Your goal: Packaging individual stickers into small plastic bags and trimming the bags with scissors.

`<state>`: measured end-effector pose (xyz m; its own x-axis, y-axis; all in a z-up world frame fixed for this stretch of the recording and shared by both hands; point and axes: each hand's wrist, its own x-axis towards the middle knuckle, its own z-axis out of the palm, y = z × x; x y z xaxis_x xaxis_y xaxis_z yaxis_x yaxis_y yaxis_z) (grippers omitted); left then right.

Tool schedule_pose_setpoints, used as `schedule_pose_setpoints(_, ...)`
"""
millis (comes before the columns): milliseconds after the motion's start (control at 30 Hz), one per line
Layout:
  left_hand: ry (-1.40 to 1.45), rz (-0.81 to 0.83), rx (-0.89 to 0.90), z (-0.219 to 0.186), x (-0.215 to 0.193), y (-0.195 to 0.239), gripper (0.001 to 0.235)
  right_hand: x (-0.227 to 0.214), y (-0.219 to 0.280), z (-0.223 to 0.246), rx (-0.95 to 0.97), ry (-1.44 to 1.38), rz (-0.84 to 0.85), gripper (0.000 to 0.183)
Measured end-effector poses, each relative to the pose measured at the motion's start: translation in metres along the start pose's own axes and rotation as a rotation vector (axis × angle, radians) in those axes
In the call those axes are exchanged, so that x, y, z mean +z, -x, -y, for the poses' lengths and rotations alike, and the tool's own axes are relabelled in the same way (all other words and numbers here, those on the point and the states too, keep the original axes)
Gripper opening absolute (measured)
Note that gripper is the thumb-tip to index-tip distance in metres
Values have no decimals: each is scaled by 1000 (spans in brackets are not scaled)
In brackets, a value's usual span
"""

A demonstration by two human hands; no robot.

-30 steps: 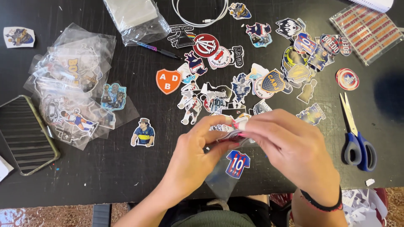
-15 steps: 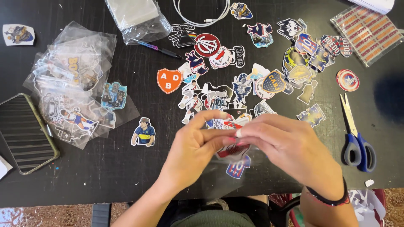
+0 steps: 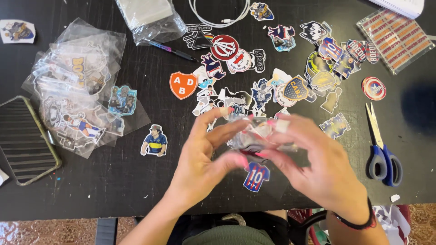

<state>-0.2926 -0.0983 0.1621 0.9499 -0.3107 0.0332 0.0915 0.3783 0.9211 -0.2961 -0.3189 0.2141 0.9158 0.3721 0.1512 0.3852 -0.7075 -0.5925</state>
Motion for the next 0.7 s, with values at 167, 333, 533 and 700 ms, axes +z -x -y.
schedule_pose_setpoints(167,-265,74,-193,1,-11,5,91,-11,0,9,-34,86,89,25)
schedule_pose_setpoints(333,-34,94,-188,11,-15,9,82,0,-6,2,252,118,251,20)
schedule_pose_setpoints(533,15,-107,-472,8,-11,4,46,4,-18,-4,-8,-317,-125,7)
schedule_pose_setpoints(700,-133,-52,-436,8,-14,2,41,-1,-21,-8,121,-165,249,55)
